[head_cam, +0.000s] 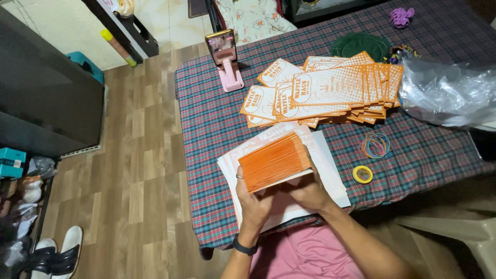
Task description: The person folds orange and white paper packs labeled 'Waffle Haus' at a table. They repeatedly pick up a pack, fold it in half, and place it on a growing stack. The person also opens and closes some packs to check their interior before stacking them.
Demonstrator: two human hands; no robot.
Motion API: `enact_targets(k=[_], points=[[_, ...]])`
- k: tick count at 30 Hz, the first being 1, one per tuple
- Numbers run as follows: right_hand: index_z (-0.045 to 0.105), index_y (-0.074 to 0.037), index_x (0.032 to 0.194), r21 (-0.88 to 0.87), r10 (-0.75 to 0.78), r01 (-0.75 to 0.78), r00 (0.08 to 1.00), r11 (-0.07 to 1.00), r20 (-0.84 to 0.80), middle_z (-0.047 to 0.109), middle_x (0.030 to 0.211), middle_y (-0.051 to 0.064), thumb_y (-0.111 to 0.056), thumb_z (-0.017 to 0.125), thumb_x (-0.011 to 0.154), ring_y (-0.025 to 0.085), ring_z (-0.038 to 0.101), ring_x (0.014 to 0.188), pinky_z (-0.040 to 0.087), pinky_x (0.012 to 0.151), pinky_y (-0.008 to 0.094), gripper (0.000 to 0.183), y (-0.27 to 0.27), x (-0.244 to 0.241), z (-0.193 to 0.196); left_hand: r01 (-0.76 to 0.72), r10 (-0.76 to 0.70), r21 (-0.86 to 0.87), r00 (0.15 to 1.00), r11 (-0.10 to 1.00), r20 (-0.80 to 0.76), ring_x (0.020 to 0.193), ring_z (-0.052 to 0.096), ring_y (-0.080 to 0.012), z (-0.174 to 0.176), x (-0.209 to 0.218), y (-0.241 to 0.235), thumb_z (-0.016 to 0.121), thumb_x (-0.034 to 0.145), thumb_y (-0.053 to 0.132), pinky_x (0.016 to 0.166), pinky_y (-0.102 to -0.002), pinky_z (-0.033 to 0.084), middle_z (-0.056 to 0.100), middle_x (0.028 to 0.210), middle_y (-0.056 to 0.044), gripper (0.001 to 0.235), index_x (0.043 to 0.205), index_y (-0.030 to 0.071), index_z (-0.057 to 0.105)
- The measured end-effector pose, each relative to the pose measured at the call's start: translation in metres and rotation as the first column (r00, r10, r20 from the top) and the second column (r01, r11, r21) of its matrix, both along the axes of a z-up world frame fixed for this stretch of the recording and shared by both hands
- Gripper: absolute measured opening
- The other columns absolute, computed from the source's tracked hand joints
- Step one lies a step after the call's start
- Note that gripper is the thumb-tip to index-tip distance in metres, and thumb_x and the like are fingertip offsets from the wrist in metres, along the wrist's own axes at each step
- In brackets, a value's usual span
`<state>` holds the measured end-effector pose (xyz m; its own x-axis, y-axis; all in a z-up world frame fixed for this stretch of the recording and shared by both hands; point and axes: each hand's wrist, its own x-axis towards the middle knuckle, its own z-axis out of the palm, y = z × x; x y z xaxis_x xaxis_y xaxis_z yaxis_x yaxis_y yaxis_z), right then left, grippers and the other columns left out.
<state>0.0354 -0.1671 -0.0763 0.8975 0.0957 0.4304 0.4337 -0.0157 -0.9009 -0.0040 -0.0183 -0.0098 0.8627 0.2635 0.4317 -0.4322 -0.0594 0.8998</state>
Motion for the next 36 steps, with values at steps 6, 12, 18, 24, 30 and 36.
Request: enact_targets(k=[6,12,18,24,30,36], points=[[0.034,0.005,0.150,0.044,-0.043,0.045,0.998,0.998,-0.047,0.060,0.133,0.018,-0.002,0.093,0.063,0.026,0.059,0.121,0.044,0.111,0.041,0.105,-0.002,-0.012,0.003,0.025,-0.021,-0.121,0.999,0.992,0.034,0.089,0.064,-0.0205,-0.008,0.006,0.003,0.090,0.075,0.010,0.079,-0.044,0.057,0.069,0.095,-0.012,0.048,0.115,0.003,0.066],[0.049,-0.001,0.140,0.102,0.156,-0.142,0.977,0.985,-0.146,0.063,0.126,0.009,-0.005,0.086,0.077,0.017,0.061,0.116,0.050,0.102,0.028,0.073,-0.001,-0.025,0.097,0.035,-0.033,-0.086,0.999,0.996,0.027,0.099,0.073,-0.0230,0.007,-0.006,0.014,0.085,0.081,0.009,0.090,-0.038,0.065,0.075,0.108,-0.009,0.039,0.116,0.002,0.069],[0.058,-0.010,0.132,-0.227,0.172,-0.259,0.924,0.939,-0.342,0.071,0.102,-0.002,-0.020,0.096,0.067,0.008,0.064,0.087,0.052,0.080,0.021,0.077,-0.016,-0.020,0.114,0.035,-0.092,-0.700,0.995,0.713,-0.045,0.098,0.071,-0.0264,-0.007,-0.002,0.016,0.072,0.065,-0.024,0.084,-0.042,0.063,0.074,0.104,-0.014,0.053,0.113,0.000,0.069],[0.074,-0.008,0.110,-0.220,0.144,-0.227,0.930,0.949,-0.339,0.060,0.081,-0.006,-0.019,0.088,0.079,0.006,0.048,0.069,0.040,0.062,0.021,0.035,-0.021,-0.028,0.103,-0.134,-0.105,-0.766,0.961,0.628,-0.254,0.090,0.070,-0.0258,0.005,-0.009,0.006,0.066,0.069,-0.018,0.080,-0.038,0.059,0.075,0.100,-0.016,0.035,0.102,-0.007,0.072],[0.073,-0.007,0.106,-0.136,0.195,-0.269,0.895,0.954,-0.402,0.061,0.082,-0.004,-0.016,0.086,0.081,0.006,0.051,0.071,0.044,0.063,0.022,0.030,-0.019,-0.031,0.100,-0.154,-0.125,-0.793,0.953,0.589,-0.277,0.087,0.070,-0.0272,0.005,-0.015,0.005,0.073,0.070,-0.012,0.081,-0.041,0.060,0.075,0.099,-0.016,0.034,0.104,-0.009,0.072],[0.065,-0.007,0.122,-0.086,0.259,-0.313,0.888,0.946,-0.380,0.067,0.093,-0.002,-0.014,0.086,0.079,0.005,0.060,0.077,0.050,0.068,0.020,0.049,-0.028,-0.030,0.097,-0.245,-0.050,-0.811,0.947,0.531,-0.319,0.088,0.071,-0.0291,0.002,-0.015,0.009,0.073,0.074,-0.010,0.084,-0.044,0.060,0.075,0.098,-0.018,0.024,0.098,-0.012,0.072]])
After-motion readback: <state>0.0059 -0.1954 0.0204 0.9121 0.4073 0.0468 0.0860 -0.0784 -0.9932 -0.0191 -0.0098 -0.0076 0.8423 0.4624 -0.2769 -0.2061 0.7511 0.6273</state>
